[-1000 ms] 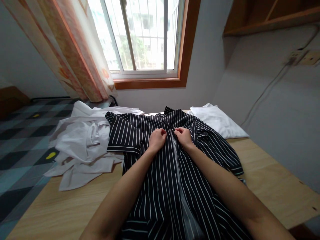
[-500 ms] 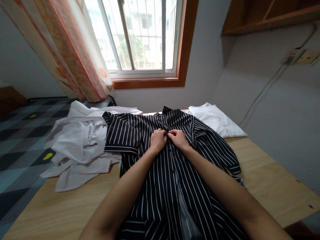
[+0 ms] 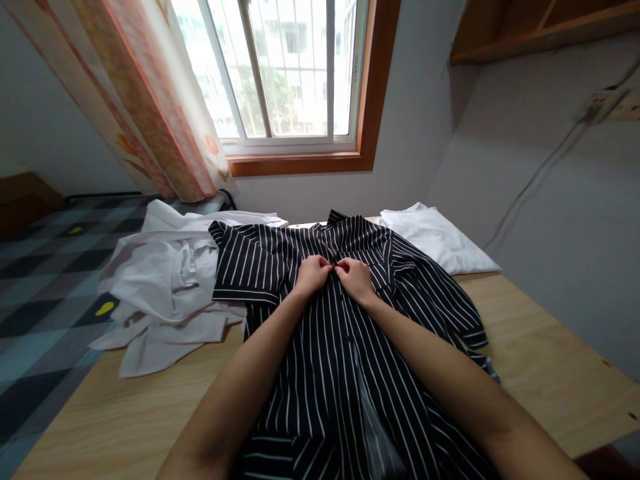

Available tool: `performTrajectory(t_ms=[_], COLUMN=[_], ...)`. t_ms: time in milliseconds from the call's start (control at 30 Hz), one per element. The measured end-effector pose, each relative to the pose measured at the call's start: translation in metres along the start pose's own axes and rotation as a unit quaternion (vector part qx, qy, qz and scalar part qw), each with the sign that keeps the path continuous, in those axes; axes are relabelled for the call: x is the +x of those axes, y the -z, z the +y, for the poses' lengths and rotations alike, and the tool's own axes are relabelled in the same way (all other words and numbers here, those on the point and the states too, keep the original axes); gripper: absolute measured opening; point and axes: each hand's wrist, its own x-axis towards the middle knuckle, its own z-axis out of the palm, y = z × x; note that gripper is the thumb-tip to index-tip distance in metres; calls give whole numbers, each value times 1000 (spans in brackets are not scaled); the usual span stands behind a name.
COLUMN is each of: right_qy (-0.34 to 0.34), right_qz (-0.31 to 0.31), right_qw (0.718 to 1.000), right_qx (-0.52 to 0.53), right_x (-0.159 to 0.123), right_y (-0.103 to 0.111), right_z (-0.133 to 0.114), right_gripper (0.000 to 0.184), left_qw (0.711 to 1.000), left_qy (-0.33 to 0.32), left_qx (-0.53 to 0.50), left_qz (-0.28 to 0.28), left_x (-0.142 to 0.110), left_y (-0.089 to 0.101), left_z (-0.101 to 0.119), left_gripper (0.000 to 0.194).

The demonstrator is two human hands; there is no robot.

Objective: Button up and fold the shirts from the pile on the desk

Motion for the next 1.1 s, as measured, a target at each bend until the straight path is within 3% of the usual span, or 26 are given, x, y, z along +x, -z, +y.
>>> performTrajectory(t_ms=[200,300,533,767,1100], right_qy=[-11,-14,-17,-30,24], right_qz=[5,10,16,-2,4], right_qw=[999,998,994,976,991], right_qx=[43,63,107,217,129], right_x=[4,5,5,7,6], right_y=[1,1,-1,-4,1], right_z=[3,5,8,13,11], right_gripper=[10,10,14,24,5], left_qw=[974,957,942,937,928], left_qy=[82,106,145,156,167], left_qx=[-212,-270,-303,-311,-332], left_qz=[-7,-11,-28,-11,-19], left_x=[4,3,-2,-3,-7], left_y=[-4,-6,-5,-3,-4], left_z=[-7,-5,4,6,14], left_gripper=[9,11,16,15,13])
